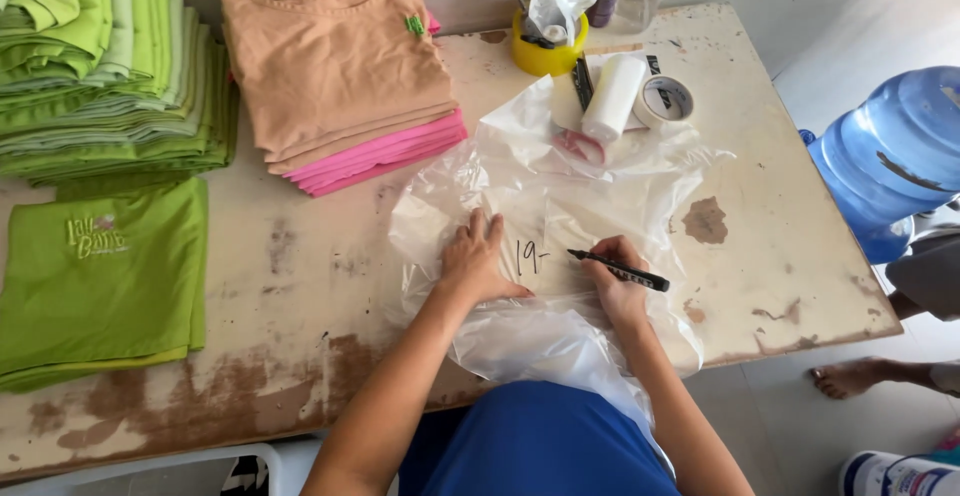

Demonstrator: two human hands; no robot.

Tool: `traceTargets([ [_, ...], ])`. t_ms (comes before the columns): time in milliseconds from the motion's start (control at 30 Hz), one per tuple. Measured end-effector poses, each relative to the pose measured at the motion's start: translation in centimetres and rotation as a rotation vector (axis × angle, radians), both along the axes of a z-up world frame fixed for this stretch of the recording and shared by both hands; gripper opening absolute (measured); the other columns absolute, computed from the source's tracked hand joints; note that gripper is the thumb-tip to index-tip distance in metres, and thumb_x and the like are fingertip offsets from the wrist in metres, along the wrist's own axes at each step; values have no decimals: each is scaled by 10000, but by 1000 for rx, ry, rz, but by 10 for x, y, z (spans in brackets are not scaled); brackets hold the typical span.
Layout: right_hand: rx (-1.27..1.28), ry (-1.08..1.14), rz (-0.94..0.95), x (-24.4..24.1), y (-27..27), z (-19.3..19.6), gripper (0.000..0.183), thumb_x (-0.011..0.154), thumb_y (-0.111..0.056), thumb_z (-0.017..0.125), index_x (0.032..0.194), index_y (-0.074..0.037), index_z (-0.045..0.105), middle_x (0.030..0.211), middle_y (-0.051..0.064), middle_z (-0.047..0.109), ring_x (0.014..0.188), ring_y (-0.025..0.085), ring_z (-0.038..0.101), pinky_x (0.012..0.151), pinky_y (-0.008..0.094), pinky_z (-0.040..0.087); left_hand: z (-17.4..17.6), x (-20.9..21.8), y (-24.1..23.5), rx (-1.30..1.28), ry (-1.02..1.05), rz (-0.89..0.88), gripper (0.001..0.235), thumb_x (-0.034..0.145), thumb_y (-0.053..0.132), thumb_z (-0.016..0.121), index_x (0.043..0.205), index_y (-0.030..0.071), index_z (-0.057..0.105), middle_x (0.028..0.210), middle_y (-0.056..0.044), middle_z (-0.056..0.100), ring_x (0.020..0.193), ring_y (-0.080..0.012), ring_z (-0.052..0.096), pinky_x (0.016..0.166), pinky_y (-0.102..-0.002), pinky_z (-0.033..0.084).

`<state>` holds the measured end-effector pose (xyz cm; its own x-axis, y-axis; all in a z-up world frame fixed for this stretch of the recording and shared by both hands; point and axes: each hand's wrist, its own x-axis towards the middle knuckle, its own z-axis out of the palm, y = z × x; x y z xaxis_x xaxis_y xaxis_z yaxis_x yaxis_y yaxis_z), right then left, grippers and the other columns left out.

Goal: Organizing stacks of folded laundry and labeling a plastic bag for an order.

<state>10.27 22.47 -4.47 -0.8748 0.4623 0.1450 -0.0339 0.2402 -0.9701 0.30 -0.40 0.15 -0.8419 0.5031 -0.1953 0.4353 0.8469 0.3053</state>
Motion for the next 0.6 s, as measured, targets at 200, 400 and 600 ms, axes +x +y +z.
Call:
traceTargets([
  [200,-94,-60,34,-8,-1,32,203,846,-61,764,1012,-8,660,838,19,651,748,91,549,657,253,445,9,3,0,3,-19,7,1468,414,697,936,1572,59,298,1607,-248,230,1309,-444,462,982,-532,496],
  [400,-44,-15,70,-9,-12,23,216,846,-72,759,1036,-13,676,873,22,699,792,88,617,710,243,503,2,0,0,29,-1,9,1464,408,682,952,1560,52,304,1595,-248,220,1293,-443,467,972,-528,501],
  [600,-101,-27,41,-6,-4,-3,152,840,-22,732,977,8,674,844,48,700,763,104,619,695,253,498,2,1,-1,29,11,-1,1456,405,696,940,1553,51,319,1562,-236,269,1265,-428,490,951,-507,526],
])
